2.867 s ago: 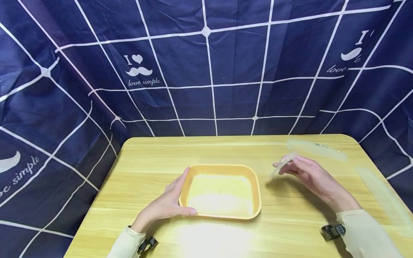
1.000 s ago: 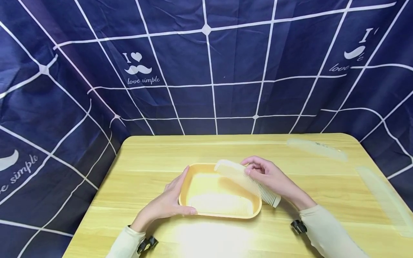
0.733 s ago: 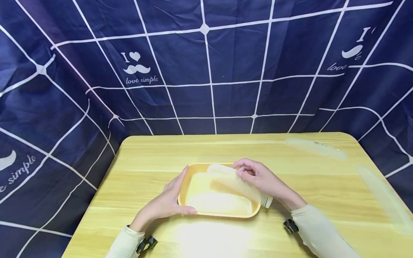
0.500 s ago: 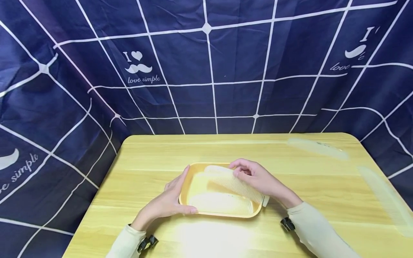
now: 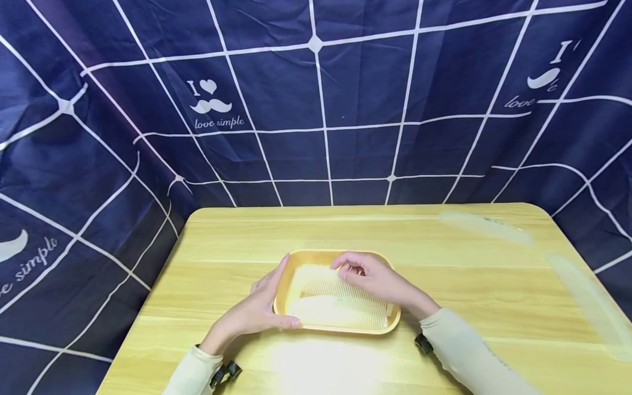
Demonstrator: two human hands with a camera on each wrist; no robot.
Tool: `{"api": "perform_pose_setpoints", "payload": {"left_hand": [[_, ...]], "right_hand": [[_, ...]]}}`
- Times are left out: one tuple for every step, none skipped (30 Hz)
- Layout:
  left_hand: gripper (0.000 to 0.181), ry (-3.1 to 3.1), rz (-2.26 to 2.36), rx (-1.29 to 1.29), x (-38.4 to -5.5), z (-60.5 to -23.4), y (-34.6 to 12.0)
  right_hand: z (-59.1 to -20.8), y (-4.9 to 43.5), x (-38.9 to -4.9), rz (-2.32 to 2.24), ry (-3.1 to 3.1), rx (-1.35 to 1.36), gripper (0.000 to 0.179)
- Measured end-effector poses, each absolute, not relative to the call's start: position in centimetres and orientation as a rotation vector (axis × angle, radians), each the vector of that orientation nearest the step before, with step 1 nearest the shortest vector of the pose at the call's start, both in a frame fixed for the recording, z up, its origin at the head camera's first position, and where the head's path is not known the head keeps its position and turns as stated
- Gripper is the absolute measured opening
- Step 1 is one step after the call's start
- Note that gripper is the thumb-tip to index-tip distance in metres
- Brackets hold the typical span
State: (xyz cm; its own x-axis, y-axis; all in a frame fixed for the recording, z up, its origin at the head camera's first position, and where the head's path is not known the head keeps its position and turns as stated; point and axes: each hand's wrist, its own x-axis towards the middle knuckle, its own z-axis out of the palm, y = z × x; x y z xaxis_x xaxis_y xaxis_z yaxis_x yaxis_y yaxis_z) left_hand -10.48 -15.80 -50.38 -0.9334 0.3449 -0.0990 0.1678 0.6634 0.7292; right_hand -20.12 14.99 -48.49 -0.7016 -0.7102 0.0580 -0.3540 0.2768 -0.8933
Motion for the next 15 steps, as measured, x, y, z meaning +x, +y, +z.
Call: {"api": "perform_pose_setpoints", "payload": {"left_hand": [[0.134, 2.652, 1.125, 0.415, -10.5, -50.4, -15.8], [0.133, 2.654, 1.122, 0.415, -10.5, -50.3, -15.8], [0.133, 2.654, 1.124, 0.418, -10.5, -50.4, -15.8], [0.134, 2.653, 1.125, 0.418, -10.6, -50.4, -15.8], [0.134, 2.649, 1.127, 0.416, -10.6, -50.4, -15.8], [0.134, 2.65, 1.126, 0.413, -10.5, -50.4, -15.8], [0.134, 2.648, 1.124, 0.409, -10.5, -50.4, -15.8], [0.135, 2.647, 1.125, 0.41, -10.5, -50.4, -15.8], [0.135, 2.647, 1.124, 0.405, -10.5, -50.5, -15.8], [0.135, 2.649, 1.119, 0.401, -10.5, -50.4, -15.8], [0.134, 2.651, 1.119, 0.405, -10.4, -50.5, -15.8], [0.134, 2.657, 1.117, 0.409, -10.4, -50.5, -15.8], [0.134, 2.659, 1.117, 0.413, -10.4, -50.5, -15.8], [0.134, 2.66, 1.118, 0.418, -10.4, -50.5, -15.8], [0.135, 2.663, 1.117, 0.42, -10.4, -50.4, -15.8]], "right_hand": [[-48.5, 14.9, -20.1, -1.394, 2.205, -0.987, 0.017], [-48.6, 14.8, -20.1, -1.389, 2.202, -1.003, 0.016], [-48.6, 14.7, -20.0, -1.384, 2.195, -1.015, 0.015], [-48.7, 14.6, -20.0, -1.381, 2.182, -1.019, 0.015], [-48.7, 14.6, -20.0, -1.378, 2.167, -1.024, 0.015], [-48.8, 14.5, -20.0, -1.369, 2.15, -1.025, 0.014], [-48.9, 14.4, -19.9, -1.356, 2.139, -1.026, 0.014], [-48.9, 14.4, -19.8, -1.342, 2.131, -1.024, 0.014], [-49.0, 14.3, -19.8, -1.327, 2.129, -1.022, 0.013], [-49.1, 14.2, -19.7, -1.314, 2.129, -1.023, 0.013], [-49.2, 14.1, -19.6, -1.298, 2.134, -1.027, 0.012], [-49.3, 14.1, -19.5, -1.286, 2.134, -1.026, 0.012], [-49.4, 14.0, -19.4, -1.277, 2.133, -1.027, 0.012], [-49.4, 13.9, -19.3, -1.273, 2.126, -1.028, 0.012], [-49.5, 13.9, -19.2, -1.27, 2.119, -1.027, 0.012]]}}
